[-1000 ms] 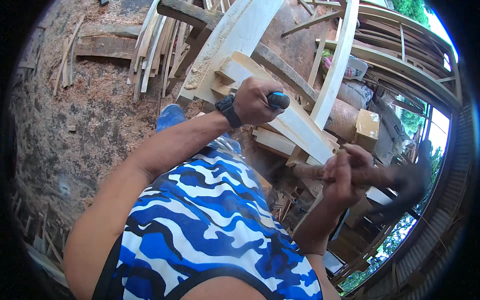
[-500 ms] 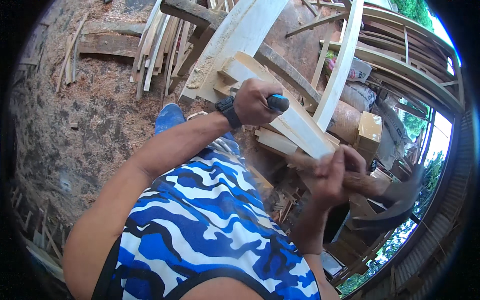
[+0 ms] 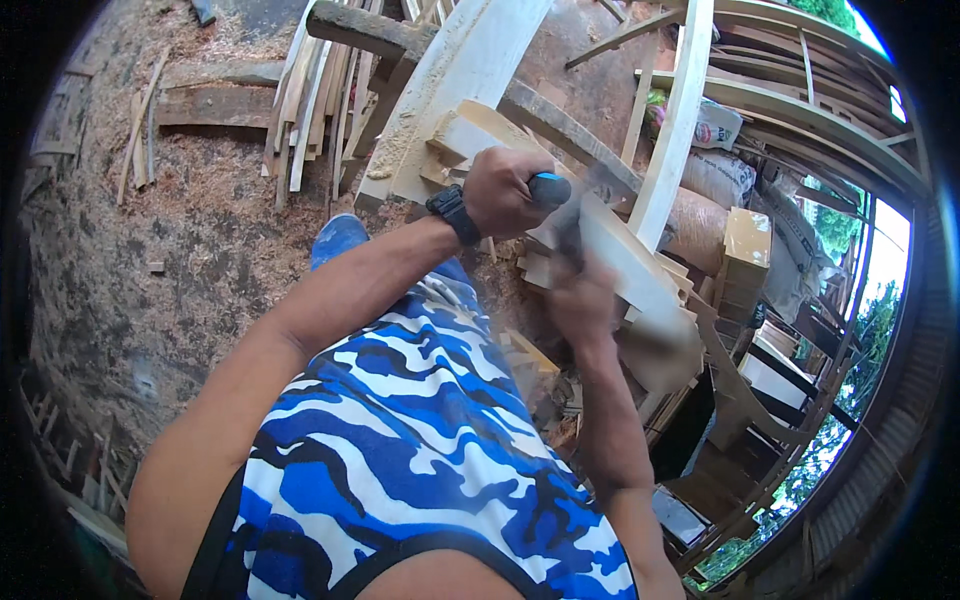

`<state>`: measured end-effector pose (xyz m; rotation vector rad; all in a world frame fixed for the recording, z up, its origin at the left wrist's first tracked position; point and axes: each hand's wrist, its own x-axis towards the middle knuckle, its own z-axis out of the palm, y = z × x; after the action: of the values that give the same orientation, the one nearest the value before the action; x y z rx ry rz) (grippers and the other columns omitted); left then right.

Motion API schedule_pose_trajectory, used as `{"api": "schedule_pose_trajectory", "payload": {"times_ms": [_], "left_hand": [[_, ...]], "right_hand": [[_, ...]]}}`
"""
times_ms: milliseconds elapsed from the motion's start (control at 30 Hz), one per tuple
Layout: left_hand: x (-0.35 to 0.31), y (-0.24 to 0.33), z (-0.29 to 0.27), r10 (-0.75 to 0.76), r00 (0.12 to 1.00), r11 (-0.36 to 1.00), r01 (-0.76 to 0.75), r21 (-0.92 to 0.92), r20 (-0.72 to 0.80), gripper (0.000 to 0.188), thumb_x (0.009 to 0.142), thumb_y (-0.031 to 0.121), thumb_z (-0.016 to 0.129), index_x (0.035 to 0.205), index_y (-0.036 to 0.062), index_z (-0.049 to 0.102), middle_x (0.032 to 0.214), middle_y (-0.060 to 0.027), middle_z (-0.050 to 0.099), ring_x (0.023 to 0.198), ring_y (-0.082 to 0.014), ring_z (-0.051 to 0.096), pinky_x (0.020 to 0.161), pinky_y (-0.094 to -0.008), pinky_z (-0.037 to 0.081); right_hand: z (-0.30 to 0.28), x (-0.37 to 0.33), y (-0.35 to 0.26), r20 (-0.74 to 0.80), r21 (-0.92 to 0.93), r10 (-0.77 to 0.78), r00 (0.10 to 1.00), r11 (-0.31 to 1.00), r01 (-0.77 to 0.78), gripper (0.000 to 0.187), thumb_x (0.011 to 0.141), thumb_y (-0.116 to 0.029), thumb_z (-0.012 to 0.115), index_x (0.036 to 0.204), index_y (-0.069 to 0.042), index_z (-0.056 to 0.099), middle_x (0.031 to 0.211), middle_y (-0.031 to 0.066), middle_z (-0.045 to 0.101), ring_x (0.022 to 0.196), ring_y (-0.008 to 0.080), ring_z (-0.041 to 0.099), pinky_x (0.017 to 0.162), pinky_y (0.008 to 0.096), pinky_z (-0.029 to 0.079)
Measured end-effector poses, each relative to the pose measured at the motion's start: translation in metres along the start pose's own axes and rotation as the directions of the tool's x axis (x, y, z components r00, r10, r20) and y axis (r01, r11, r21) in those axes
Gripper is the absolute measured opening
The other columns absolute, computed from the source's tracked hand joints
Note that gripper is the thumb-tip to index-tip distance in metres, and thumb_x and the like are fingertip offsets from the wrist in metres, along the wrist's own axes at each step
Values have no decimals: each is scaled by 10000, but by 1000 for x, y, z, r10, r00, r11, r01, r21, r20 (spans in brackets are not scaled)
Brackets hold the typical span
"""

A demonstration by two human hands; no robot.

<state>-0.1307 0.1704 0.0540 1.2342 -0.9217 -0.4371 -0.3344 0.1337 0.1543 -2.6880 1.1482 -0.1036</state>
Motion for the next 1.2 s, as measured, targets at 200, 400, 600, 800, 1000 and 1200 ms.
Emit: {"api": "schedule_pose_trajectory", "payload": {"times_ms": [200,400,600,800,1000,1200], "left_hand": [[5,-16,0,-18,998,994,24,104,-64,180,775,250,765,741,120,644,671,-133,651,640,-368,670,566,-471,521],[1,-4,1,7,1000,1000,-7,29,-22,140,762,199,767,753,105,664,700,-141,636,649,-366,659,556,-440,503],[2,-17,3,-16,997,994,24,103,-70,173,777,201,759,726,99,628,690,-134,625,634,-380,643,552,-454,503],[1,-10,6,-45,995,993,34,115,92,193,782,276,757,757,118,650,702,-143,646,671,-386,658,568,-478,508],[2,-26,29,-117,966,958,48,284,233,113,807,257,694,822,146,680,754,-144,690,715,-388,684,610,-494,538],[4,-30,16,-312,843,884,88,460,438,137,831,205,622,848,112,722,839,-186,726,813,-386,727,709,-508,574]], "right_hand": [[-53,19,-41,-79,432,231,970,885,-176,109,915,-87,736,960,9,710,710,25,653,572,126,596,572,268,466],[19,2,-4,2,-6,7,1000,1000,-7,184,950,-165,705,892,2,652,696,43,645,580,176,615,587,353,512],[-21,14,-30,-106,516,338,935,822,-238,136,937,-89,666,1038,2,678,807,99,703,738,192,683,693,317,537],[4,12,-4,99,81,215,972,971,-223,310,874,-180,765,1104,1,662,901,233,728,808,383,721,752,458,534],[18,6,5,-11,386,413,911,842,-378,280,877,-185,762,1074,1,691,825,120,704,763,220,673,741,354,524],[12,-6,-8,140,180,417,898,881,-437,268,880,-167,758,1068,14,699,801,56,651,752,113,577,723,303,480]]}}
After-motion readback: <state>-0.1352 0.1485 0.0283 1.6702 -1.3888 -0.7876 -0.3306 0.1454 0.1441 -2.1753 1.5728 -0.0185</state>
